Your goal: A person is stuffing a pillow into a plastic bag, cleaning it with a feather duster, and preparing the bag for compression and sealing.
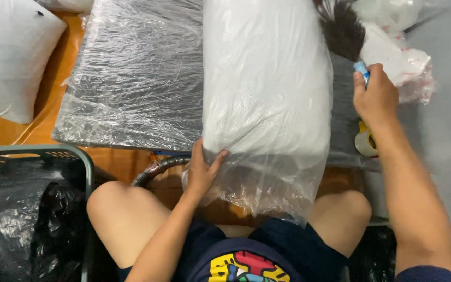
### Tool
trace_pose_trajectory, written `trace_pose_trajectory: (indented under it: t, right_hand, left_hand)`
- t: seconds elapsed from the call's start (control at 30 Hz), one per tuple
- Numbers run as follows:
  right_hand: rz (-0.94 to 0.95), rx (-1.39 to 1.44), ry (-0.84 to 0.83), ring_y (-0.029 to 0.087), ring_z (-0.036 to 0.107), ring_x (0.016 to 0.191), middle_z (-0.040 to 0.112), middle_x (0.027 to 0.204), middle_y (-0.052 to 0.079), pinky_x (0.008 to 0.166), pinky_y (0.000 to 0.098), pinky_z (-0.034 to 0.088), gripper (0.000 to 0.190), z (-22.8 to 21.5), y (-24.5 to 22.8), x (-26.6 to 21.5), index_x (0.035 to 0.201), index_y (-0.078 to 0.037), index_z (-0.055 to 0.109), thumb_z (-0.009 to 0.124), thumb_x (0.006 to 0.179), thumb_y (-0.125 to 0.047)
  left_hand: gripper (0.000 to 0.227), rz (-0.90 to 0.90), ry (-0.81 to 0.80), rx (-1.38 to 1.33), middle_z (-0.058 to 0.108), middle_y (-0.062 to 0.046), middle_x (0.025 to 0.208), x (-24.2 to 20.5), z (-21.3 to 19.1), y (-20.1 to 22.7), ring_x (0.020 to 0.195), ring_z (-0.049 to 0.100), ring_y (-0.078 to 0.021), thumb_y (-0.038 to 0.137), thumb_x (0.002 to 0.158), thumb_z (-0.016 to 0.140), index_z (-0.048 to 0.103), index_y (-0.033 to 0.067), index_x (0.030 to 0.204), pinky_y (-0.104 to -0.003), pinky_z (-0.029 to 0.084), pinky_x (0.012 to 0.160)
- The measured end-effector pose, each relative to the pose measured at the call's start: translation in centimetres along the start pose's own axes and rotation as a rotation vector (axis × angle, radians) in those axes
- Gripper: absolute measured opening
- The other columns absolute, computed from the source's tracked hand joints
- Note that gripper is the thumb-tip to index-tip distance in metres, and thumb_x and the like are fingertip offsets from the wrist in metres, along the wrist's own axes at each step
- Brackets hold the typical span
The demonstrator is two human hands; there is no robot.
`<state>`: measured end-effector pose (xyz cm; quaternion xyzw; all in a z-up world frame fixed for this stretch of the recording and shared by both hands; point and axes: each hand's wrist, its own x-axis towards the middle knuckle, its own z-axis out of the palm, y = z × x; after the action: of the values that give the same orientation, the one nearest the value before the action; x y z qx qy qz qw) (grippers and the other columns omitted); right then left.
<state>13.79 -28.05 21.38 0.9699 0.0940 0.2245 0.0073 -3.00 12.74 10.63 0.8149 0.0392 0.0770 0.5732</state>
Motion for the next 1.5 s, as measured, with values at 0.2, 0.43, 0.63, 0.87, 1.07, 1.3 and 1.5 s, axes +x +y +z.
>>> trace_pose_trajectory:
  t: [0.2,0.43,0.63,0.87,1.07,1.3,1.5]
  right_hand:
    - [0.142,0.412,-0.281,0.041,0.066,0.083,0.071,0.096,0.021,0.072,0.0479,0.049,0.044,0.5,-1.3,-12.4,0.138,-0.005,0.058,0.051,0.107,-0.036]
    - [-0.043,0.270,-0.423,0.036,0.075,0.080,0.074,0.080,0.014,0.071,0.0440,0.059,0.040,0.8,0.6,-24.4,0.099,-0.019,0.067,0.059,0.090,-0.056]
    - [0.068,0.345,-0.184,0.041,0.070,0.080,0.065,0.079,0.017,0.068,0.0492,0.055,0.036,1.1,-1.9,-25.8,0.099,-0.015,0.066,0.065,0.093,-0.051]
    - [0.170,0.486,-0.075,0.030,0.074,0.083,0.073,0.085,0.007,0.074,0.0399,0.059,0.031,1.1,-3.0,-23.8,0.119,-0.021,0.071,0.067,0.098,-0.044]
    - [0.201,0.756,-0.031,0.036,0.070,0.082,0.068,0.081,0.018,0.080,0.0470,0.054,0.043,-0.6,-6.7,-16.8,0.146,-0.001,0.050,0.041,0.110,-0.023]
    - [0.449,0.531,-0.068,0.050,0.061,0.116,0.063,0.133,0.029,0.102,0.0583,0.048,0.046,2.1,-3.9,-11.6,0.156,-0.014,0.050,0.041,0.112,-0.027]
    - [0.390,0.573,-0.202,0.052,0.062,0.113,0.066,0.126,0.030,0.104,0.0623,0.046,0.046,1.4,-3.9,-6.9,0.156,-0.021,0.049,0.036,0.114,-0.032]
  left_hand:
    - [0.071,-0.022,-0.002,-0.128,0.066,-0.021,0.120,-0.1,-0.9,-0.2,0.104,0.070,-0.0322,0.038,0.086,0.075,0.048,-0.0001,0.139,-0.042,0.058,0.089]
    - [0.053,-0.046,-0.117,-0.331,0.067,-0.025,0.119,0.3,-2.9,-5.8,0.119,0.060,-0.0349,0.009,0.089,0.068,0.056,0.0040,0.141,-0.053,0.046,0.104]
    - [0.047,-0.102,0.057,-0.345,0.063,-0.023,0.129,0.8,-4.1,0.8,0.123,0.060,-0.0353,0.037,0.104,0.056,0.058,0.0024,0.136,-0.047,0.046,0.104]
    - [0.033,0.467,0.469,0.145,0.055,-0.021,0.130,1.7,-3.8,3.3,0.123,0.055,-0.0397,0.017,0.107,0.059,0.054,-0.0023,0.133,-0.043,0.046,0.105]
    - [0.121,0.627,0.250,0.431,0.007,-0.027,0.170,2.3,1.7,7.2,0.157,0.004,-0.0497,0.052,0.081,0.089,0.017,0.0037,0.165,-0.066,0.003,0.124]
    - [0.127,0.551,0.286,0.518,0.011,-0.033,0.166,3.7,5.5,0.9,0.155,0.013,-0.0500,0.058,0.078,0.086,0.013,-0.0014,0.162,-0.064,0.014,0.124]
    - [0.127,0.531,0.313,0.478,0.016,-0.032,0.165,3.4,5.3,-0.6,0.155,0.018,-0.0478,0.057,0.075,0.088,0.016,-0.0025,0.161,-0.061,0.016,0.125]
